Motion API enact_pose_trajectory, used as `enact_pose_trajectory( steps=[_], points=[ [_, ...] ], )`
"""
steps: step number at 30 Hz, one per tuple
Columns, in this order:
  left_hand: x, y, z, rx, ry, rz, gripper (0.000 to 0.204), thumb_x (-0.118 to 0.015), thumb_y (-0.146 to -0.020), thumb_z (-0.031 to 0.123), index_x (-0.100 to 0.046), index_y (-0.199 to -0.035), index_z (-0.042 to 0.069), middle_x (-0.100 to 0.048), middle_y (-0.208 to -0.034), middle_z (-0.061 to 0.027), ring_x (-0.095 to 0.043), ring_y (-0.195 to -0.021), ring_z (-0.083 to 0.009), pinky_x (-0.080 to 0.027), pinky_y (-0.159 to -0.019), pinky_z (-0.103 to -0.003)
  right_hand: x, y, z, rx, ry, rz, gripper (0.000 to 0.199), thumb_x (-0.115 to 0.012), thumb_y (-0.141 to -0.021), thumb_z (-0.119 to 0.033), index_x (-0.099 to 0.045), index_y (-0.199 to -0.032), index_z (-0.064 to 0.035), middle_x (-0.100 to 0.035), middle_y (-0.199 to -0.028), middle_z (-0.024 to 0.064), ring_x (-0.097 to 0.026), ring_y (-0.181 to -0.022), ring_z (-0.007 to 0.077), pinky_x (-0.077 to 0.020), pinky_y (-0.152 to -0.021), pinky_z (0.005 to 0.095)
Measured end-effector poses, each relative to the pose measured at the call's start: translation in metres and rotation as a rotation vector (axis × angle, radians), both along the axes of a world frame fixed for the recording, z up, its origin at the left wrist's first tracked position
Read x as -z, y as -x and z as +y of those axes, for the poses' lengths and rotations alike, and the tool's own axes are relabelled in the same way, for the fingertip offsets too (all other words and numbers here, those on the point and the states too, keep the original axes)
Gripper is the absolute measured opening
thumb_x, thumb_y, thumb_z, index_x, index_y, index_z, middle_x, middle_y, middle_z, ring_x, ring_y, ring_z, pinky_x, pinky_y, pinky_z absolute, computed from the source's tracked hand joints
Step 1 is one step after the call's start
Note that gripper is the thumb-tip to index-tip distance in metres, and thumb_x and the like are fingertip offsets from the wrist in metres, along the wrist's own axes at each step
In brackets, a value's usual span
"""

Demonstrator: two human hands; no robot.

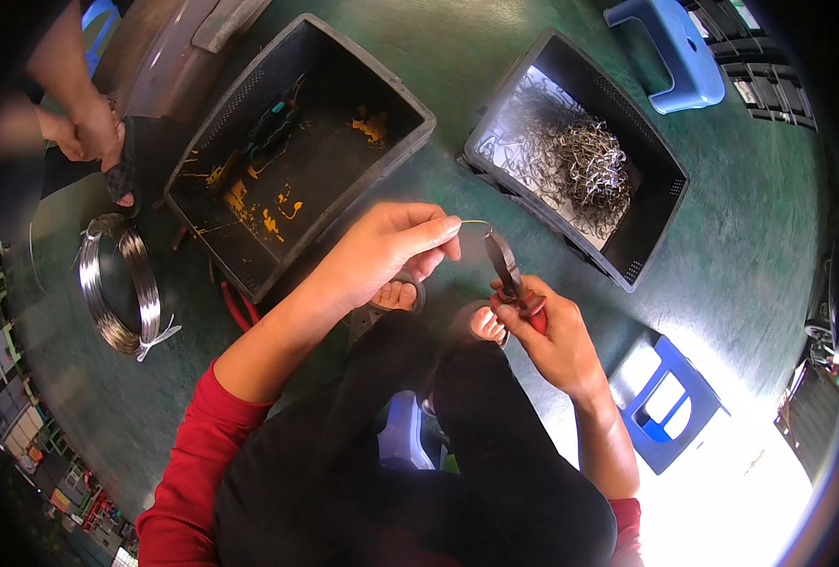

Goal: The person uses pliers to bend small pieces of metal wire into hooks and places them into a black crate. They repeatedly pick up wire segments, bend them, and deposit the finished hooks into the crate.

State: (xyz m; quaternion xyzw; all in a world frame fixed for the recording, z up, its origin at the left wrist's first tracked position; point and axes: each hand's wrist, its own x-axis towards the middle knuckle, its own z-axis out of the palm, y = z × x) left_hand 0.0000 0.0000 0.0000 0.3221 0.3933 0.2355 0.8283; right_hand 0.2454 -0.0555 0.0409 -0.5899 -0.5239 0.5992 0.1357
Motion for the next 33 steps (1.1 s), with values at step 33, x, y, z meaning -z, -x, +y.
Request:
enact_pose_trajectory(
  steps=[33],
  points=[
    [-0.026, -0.015, -0.008, 0.043, -0.277, 0.446, 0.027, -0.057, -0.099, 0.02, -0.07, -0.09, -0.002, -0.058, -0.068, -0.0037, -0.048, -0.057, -0.0061, -0.038, -0.053, -0.024, -0.004, 0.006, 0.0, -0.031, -0.12, -0.211, 0.023, -0.064, -0.093, -0.012, -0.06, -0.112, 0.0014, -0.067, -0.091, 0.0138, -0.065, -0.082, 0.0218, -0.0504, -0.081, 0.0327]
  ],
)
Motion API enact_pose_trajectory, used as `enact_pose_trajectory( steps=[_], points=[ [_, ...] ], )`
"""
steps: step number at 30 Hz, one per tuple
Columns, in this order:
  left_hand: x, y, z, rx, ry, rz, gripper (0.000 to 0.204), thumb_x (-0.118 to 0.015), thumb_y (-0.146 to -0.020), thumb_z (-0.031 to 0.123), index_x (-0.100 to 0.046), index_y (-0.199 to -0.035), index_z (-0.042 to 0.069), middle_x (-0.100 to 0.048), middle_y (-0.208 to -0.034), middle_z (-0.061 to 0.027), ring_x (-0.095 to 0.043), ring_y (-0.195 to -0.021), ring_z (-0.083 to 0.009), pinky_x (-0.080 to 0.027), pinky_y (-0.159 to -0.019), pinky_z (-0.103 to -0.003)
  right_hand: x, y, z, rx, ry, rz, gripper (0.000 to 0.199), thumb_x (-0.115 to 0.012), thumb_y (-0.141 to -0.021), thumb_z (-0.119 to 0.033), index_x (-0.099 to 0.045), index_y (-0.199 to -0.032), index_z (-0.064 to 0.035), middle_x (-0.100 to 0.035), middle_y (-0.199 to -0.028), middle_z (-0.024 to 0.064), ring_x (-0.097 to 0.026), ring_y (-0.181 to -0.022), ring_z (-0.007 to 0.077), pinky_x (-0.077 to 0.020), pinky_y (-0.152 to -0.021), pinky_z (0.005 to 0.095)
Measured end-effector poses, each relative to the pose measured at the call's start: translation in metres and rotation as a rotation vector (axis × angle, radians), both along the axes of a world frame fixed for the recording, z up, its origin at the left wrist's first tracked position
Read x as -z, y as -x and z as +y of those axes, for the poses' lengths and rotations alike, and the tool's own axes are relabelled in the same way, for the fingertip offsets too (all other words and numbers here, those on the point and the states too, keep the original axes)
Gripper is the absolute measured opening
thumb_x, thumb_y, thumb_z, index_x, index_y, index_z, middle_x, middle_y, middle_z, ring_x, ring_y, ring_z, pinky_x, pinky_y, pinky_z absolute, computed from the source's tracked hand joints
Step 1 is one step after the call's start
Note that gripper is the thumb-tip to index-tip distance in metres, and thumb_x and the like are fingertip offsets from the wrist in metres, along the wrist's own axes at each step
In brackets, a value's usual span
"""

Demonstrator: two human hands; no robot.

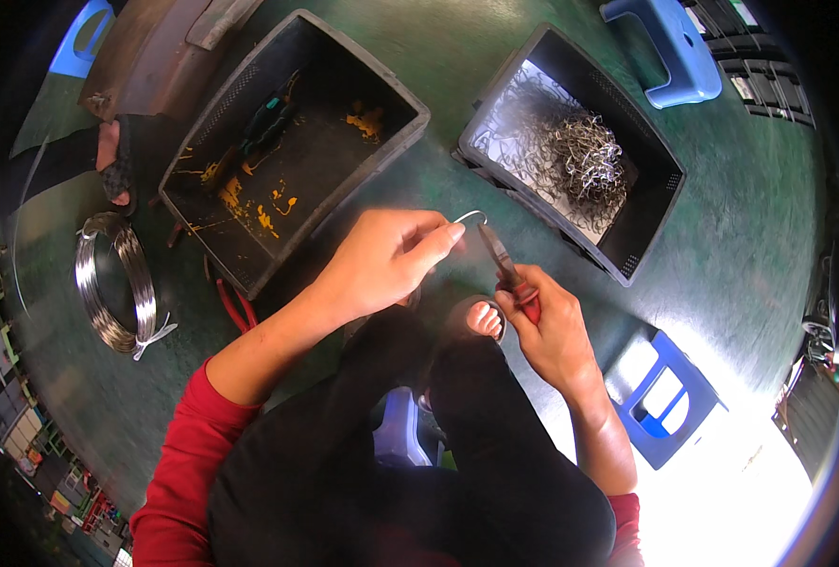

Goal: The person uses pliers to bend small pieces of metal wire into hooks and places them into a black crate. They repeatedly pick up wire segments, bend them, and deposit the finished hooks into the crate.

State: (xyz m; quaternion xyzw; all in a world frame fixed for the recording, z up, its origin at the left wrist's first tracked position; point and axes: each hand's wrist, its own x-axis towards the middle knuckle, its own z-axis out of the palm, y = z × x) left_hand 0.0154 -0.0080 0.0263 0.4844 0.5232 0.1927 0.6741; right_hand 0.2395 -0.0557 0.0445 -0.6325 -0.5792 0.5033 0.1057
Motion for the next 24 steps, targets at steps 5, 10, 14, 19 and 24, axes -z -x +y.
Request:
enact_pose_trajectory(
  steps=[5, 10, 14, 19, 24],
  points=[
    [-0.003, 0.002, -0.001, 0.091, -0.229, 0.063, 0.028, -0.056, -0.098, 0.018, -0.06, -0.078, -0.002, -0.053, -0.066, -0.0084, -0.045, -0.056, -0.0089, -0.036, -0.052, -0.029, -0.003, 0.0, 0.0, 0.015, 0.123, 0.1, 0.023, -0.062, -0.097, -0.017, -0.061, -0.108, 0.003, -0.067, -0.085, 0.0107, -0.064, -0.078, 0.0163, -0.0506, -0.077, 0.0309],
    [0.002, 0.0, -0.003, 0.085, -0.321, 0.062, 0.027, -0.056, -0.097, 0.016, -0.059, -0.078, -0.003, -0.054, -0.067, -0.0087, -0.048, -0.057, -0.0117, -0.038, -0.054, -0.029, -0.003, -0.004, 0.001, 0.063, 0.354, 0.232, 0.023, -0.06, -0.097, -0.021, -0.062, -0.108, 0.0, -0.066, -0.08, 0.0074, -0.064, -0.074, 0.0136, -0.0505, -0.071, 0.0289],
    [0.003, -0.001, -0.006, 0.059, -0.331, 0.03, 0.025, -0.056, -0.097, 0.015, -0.059, -0.081, -0.004, -0.055, -0.07, -0.0101, -0.05, -0.061, -0.0141, -0.04, -0.057, -0.03, -0.001, -0.004, 0.001, 0.118, 0.443, 0.384, 0.026, -0.06, -0.098, -0.023, -0.062, -0.111, -0.0003, -0.064, -0.081, 0.0031, -0.061, -0.074, 0.0098, -0.05, -0.068, 0.026],
    [0.004, -0.002, -0.006, 0.059, -0.362, 0.017, 0.024, -0.055, -0.097, 0.013, -0.058, -0.082, -0.004, -0.056, -0.073, -0.011, -0.052, -0.063, -0.0161, -0.042, -0.059, -0.031, -0.002, -0.006, 0.002, 0.146, 0.553, 0.534, 0.027, -0.058, -0.099, -0.023, -0.06, -0.114, 0.0004, -0.063, -0.087, 0.0034, -0.061, -0.075, 0.0102, -0.0501, -0.068, 0.025],
    [0.006, -0.004, -0.007, 0.018, -0.425, -0.025, 0.022, -0.055, -0.096, 0.011, -0.058, -0.08, -0.003, -0.055, -0.069, -0.0126, -0.05, -0.058, -0.0183, -0.04, -0.056, -0.032, -0.009, -0.01, 0.006, 0.166, 0.673, 0.589, 0.027, -0.058, -0.1, -0.023, -0.06, -0.114, 0.0005, -0.063, -0.088, 0.0048, -0.062, -0.077, 0.0111, -0.051, -0.071, 0.0258]
  ],
)
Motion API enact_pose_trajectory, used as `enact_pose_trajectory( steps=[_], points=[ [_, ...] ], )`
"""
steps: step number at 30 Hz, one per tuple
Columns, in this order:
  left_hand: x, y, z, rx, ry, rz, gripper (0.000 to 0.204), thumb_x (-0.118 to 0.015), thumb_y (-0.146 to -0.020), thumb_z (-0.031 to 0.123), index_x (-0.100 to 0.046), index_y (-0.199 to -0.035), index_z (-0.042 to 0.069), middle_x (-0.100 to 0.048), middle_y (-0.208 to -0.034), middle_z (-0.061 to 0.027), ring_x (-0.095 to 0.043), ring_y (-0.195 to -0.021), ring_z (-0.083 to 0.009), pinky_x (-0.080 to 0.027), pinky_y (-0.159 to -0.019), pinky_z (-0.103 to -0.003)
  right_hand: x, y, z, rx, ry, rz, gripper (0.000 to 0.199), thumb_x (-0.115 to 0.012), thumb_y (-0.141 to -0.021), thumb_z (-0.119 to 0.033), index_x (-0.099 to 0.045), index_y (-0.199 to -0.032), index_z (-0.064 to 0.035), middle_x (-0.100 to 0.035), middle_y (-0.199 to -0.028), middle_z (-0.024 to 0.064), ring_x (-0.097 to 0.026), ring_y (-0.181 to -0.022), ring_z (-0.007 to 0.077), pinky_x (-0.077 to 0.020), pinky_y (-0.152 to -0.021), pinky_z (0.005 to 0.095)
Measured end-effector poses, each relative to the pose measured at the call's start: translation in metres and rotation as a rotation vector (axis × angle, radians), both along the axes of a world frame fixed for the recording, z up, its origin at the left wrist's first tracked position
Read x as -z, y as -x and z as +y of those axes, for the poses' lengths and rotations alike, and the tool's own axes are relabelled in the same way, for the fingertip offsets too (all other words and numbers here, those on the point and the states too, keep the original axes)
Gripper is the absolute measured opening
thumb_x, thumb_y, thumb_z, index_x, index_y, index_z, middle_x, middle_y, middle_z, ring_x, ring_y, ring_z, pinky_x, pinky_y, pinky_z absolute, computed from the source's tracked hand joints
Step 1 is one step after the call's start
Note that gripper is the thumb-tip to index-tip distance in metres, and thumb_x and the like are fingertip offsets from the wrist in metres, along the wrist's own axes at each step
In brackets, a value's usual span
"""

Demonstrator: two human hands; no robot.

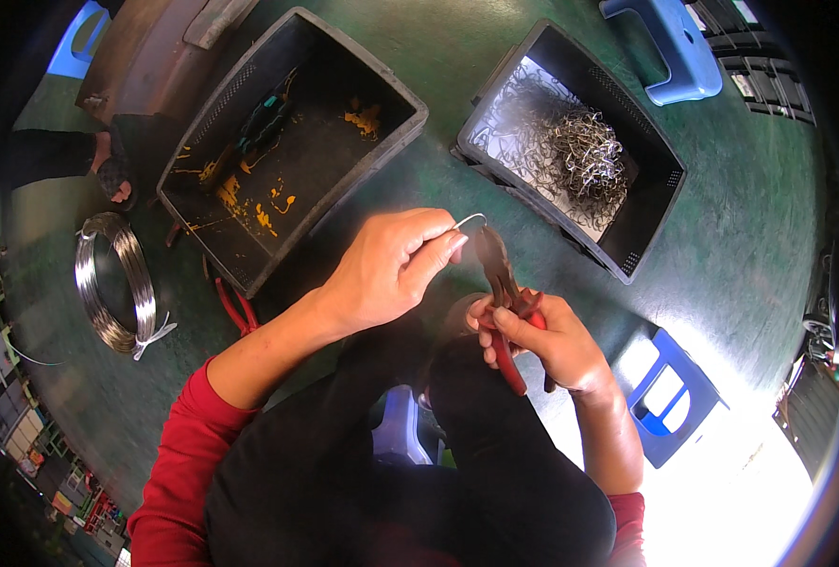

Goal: The person uses pliers to bend small pieces of metal wire into hooks and places them into a black crate. They repeatedly pick up wire segments, bend them, and deposit the finished hooks into the crate.

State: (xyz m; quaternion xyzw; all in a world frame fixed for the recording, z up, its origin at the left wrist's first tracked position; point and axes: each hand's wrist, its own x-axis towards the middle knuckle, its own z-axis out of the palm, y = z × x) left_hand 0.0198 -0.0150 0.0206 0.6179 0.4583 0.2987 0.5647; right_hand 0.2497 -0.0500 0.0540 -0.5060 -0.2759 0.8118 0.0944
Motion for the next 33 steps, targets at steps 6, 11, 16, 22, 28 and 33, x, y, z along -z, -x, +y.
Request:
enact_pose_trajectory(
  steps=[6, 11, 16, 22, 28, 33],
  points=[
    [0.001, 0.01, 0.003, 0.096, 0.155, 0.088, 0.019, -0.058, -0.097, 0.014, -0.062, -0.088, -0.003, -0.06, -0.077, -0.0093, -0.054, -0.065, -0.0128, -0.043, -0.06, -0.029, -0.004, 0.0, 0.004, -0.235, -0.303, -0.383, 0.026, -0.064, -0.094, -0.023, -0.063, -0.108, -0.0012, -0.067, -0.088, 0.012, -0.067, -0.082, 0.0229, -0.0516, -0.076, 0.0343],
    [0.007, 0.012, 0.004, -0.008, 0.274, 0.007, 0.019, -0.06, -0.097, 0.013, -0.069, -0.108, 0.0, -0.065, -0.081, -0.002, -0.056, -0.069, -0.0051, -0.046, -0.063, -0.022, -0.002, 0.004, 0.0, -0.336, -0.523, -0.579, 0.026, -0.066, -0.09, -0.022, -0.063, -0.106, -0.0011, -0.067, -0.094, 0.0194, -0.064, -0.09, 0.039, -0.0499, -0.081, 0.0413],
    [0.009, 0.013, 0.005, -0.034, 0.352, -0.024, 0.019, -0.057, -0.098, 0.01, -0.069, -0.109, 0.0, -0.066, -0.081, -0.0013, -0.056, -0.067, -0.0049, -0.047, -0.063, -0.022, 0.0, 0.002, 0.001, -0.269, -0.525, -0.45, 0.026, -0.066, -0.092, -0.023, -0.063, -0.107, -0.0017, -0.068, -0.092, 0.0165, -0.066, -0.089, 0.0335, -0.05, -0.081, 0.0393],
    [0.009, 0.011, 0.002, -0.057, 0.248, 0.017, 0.017, -0.057, -0.097, 0.007, -0.069, -0.107, -0.001, -0.069, -0.087, -0.0039, -0.062, -0.076, -0.0085, -0.049, -0.067, -0.024, 0.003, 0.001, -0.001, -0.254, -0.486, -0.394, 0.027, -0.065, -0.093, -0.024, -0.063, -0.11, -0.0028, -0.069, -0.092, 0.0153, -0.067, -0.09, 0.0304, -0.05, -0.081, 0.0379],
    [0.009, 0.008, 0.001, -0.025, 0.075, 0.041, 0.015, -0.06, -0.094, 0.003, -0.069, -0.104, -0.001, -0.069, -0.089, -0.0083, -0.065, -0.078, -0.0145, -0.05, -0.073, -0.027, 0.002, 0.002, 0.001, -0.266, -0.495, -0.382, 0.027, -0.065, -0.093, -0.024, -0.063, -0.11, -0.0032, -0.07, -0.093, 0.015, -0.067, -0.089, 0.0301, -0.0503, -0.081, 0.0378],
    [0.007, 0.008, 0.0, 0.019, 0.41, -0.065, 0.019, -0.056, -0.099, 0.008, -0.066, -0.112, -0.001, -0.063, -0.081, -0.0039, -0.06, -0.075, -0.0087, -0.047, -0.066, -0.025, 0.0, 0.002, 0.0, -0.235, -0.469, -0.391, 0.025, -0.064, -0.093, -0.022, -0.064, -0.109, -0.003, -0.07, -0.091, 0.0155, -0.068, -0.087, 0.0302, -0.0504, -0.081, 0.0373]
  ],
)
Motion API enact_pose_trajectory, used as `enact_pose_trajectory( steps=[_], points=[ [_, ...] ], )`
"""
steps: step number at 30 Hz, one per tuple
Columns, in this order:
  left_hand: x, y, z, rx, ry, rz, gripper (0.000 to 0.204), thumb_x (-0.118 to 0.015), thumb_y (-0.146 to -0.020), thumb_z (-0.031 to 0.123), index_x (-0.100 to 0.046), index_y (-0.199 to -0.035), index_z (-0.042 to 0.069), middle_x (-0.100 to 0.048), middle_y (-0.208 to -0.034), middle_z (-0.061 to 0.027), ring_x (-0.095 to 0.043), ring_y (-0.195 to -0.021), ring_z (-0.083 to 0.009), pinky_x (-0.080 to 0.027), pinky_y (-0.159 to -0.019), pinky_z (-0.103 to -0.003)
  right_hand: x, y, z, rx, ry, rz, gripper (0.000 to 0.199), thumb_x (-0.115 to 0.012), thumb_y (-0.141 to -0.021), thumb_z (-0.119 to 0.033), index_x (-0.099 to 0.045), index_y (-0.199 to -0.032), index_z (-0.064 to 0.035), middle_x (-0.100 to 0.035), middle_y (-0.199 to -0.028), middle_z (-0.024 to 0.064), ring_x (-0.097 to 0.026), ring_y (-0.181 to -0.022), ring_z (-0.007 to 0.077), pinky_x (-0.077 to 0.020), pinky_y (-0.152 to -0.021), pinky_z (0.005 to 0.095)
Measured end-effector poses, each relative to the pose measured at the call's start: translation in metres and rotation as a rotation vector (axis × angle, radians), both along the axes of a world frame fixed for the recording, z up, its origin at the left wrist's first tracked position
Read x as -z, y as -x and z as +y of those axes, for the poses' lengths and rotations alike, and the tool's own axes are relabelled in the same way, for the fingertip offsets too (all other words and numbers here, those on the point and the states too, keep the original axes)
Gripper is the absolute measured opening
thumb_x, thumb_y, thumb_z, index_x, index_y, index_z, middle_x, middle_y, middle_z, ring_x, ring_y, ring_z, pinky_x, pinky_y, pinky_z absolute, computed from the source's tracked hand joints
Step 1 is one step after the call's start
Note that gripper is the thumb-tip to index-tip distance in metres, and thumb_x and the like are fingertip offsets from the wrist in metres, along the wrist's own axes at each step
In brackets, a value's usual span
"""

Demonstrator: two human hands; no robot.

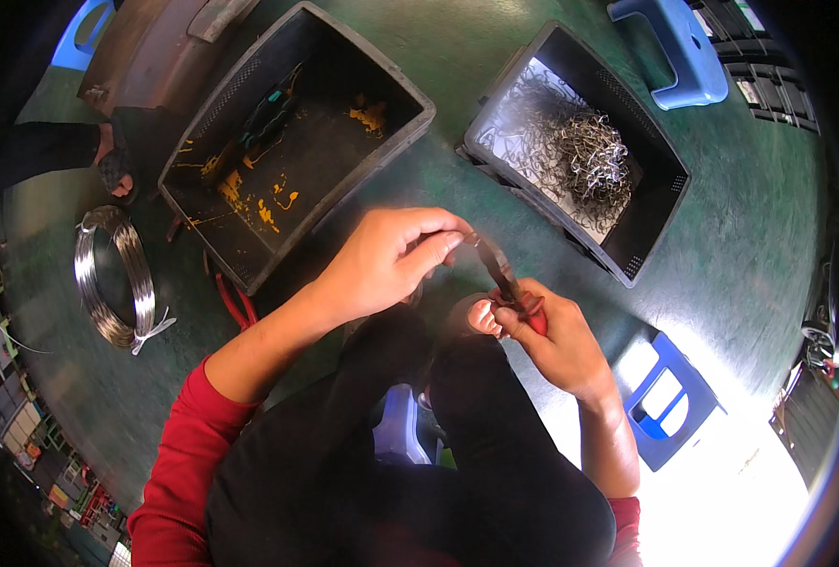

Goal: The person uses pliers to bend small pieces of metal wire into hooks and places them into a black crate. They repeatedly pick up wire segments, bend them, and deposit the finished hooks into the crate.

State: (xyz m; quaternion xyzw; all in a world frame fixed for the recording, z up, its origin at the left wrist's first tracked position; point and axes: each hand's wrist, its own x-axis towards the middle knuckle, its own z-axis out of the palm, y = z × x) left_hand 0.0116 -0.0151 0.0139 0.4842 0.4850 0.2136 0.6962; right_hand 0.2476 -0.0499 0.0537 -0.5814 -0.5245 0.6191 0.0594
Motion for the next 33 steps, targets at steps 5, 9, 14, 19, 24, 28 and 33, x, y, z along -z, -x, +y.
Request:
enact_pose_trajectory(
  steps=[5, 9, 14, 19, 24, 28, 33],
  points=[
    [0.001, -0.003, -0.003, -0.016, 0.139, -0.173, 0.027, -0.049, -0.103, 0.012, -0.061, -0.121, -0.003, -0.057, -0.076, -0.0005, -0.049, -0.065, -0.0043, -0.04, -0.057, -0.022, 0.004, 0.0, -0.003, 0.049, 0.006, -0.007, 0.024, -0.065, -0.093, -0.02, -0.064, -0.109, -0.0022, -0.069, -0.087, 0.0161, -0.068, -0.083, 0.0281, -0.0504, -0.079, 0.036],
    [-0.001, -0.01, -0.01, -0.048, 0.05, -0.139, 0.029, -0.047, -0.102, 0.01, -0.061, -0.123, -0.003, -0.057, -0.074, -0.0013, -0.046, -0.061, -0.0047, -0.038, -0.056, -0.021, 0.007, 0.002, -0.002, 0.04, -0.027, -0.019, 0.023, -0.065, -0.093, -0.02, -0.064, -0.107, -0.0016, -0.069, -0.083, 0.0151, -0.068, -0.079, 0.0263, -0.05, -0.075, 0.0354],
    [-0.006, -0.011, -0.014, -0.047, -0.055, -0.07, 0.03, -0.045, -0.102, 0.008, -0.061, -0.124, -0.002, -0.056, -0.07, -0.0017, -0.046, -0.06, -0.0046, -0.038, -0.054, -0.021, 0.003, 0.004, 0.001, 0.008, -0.043, -0.101, 0.024, -0.066, -0.093, -0.021, -0.063, -0.107, -0.0013, -0.068, -0.078, 0.0126, -0.067, -0.073, 0.0231, -0.0497, -0.071, 0.0344],
    [-0.008, -0.016, -0.019, -0.108, -0.046, -0.066, 0.03, -0.045, -0.102, 0.007, -0.061, -0.124, -0.001, -0.056, -0.07, -0.0017, -0.046, -0.059, -0.0039, -0.037, -0.054, -0.02, 0.005, 0.01, 0.001, 0.026, -0.07, -0.096, 0.023, -0.066, -0.093, -0.019, -0.063, -0.107, -0.0009, -0.068, -0.077, 0.0119, -0.066, -0.069, 0.0194, -0.0503, -0.068, 0.0324],
    [-0.009, -0.018, -0.022, -0.125, -0.054, -0.032, 0.028, -0.045, -0.102, 0.008, -0.062, -0.123, -0.001, -0.056, -0.071, -0.0012, -0.046, -0.06, -0.0031, -0.037, -0.054, -0.02, 0.006, 0.011, 0.0, 0.038, -0.081, -0.112, 0.021, -0.067, -0.093, -0.015, -0.063, -0.107, -0.0007, -0.067, -0.075, 0.0116, -0.066, -0.069, 0.0183, -0.0505, -0.066, 0.0311],
    [-0.009, -0.02, -0.025, -0.154, -0.045, -0.032, 0.028, -0.046, -0.103, 0.009, -0.062, -0.122, -0.001, -0.057, -0.072, -0.0006, -0.046, -0.061, -0.0025, -0.037, -0.055, -0.019, 0.011, 0.012, -0.002, 0.07, -0.095, -0.106, 0.02, -0.067, -0.092, -0.013, -0.063, -0.106, -0.0006, -0.065, -0.076, 0.0123, -0.066, -0.068, 0.0178, -0.0506, -0.066, 0.0312],
    [-0.009, -0.021, -0.026, -0.164, -0.033, -0.006, 0.028, -0.046, -0.103, 0.01, -0.061, -0.124, 0.0, -0.057, -0.073, -0.0006, -0.046, -0.062, -0.0024, -0.038, -0.055, -0.02, 0.021, 0.016, -0.007, 0.062, -0.314, -0.079, 0.019, -0.068, -0.091, -0.011, -0.063, -0.106, -0.0006, -0.063, -0.077, 0.0126, -0.064, -0.065, 0.0173, -0.0504, -0.064, 0.0317]
  ],
)
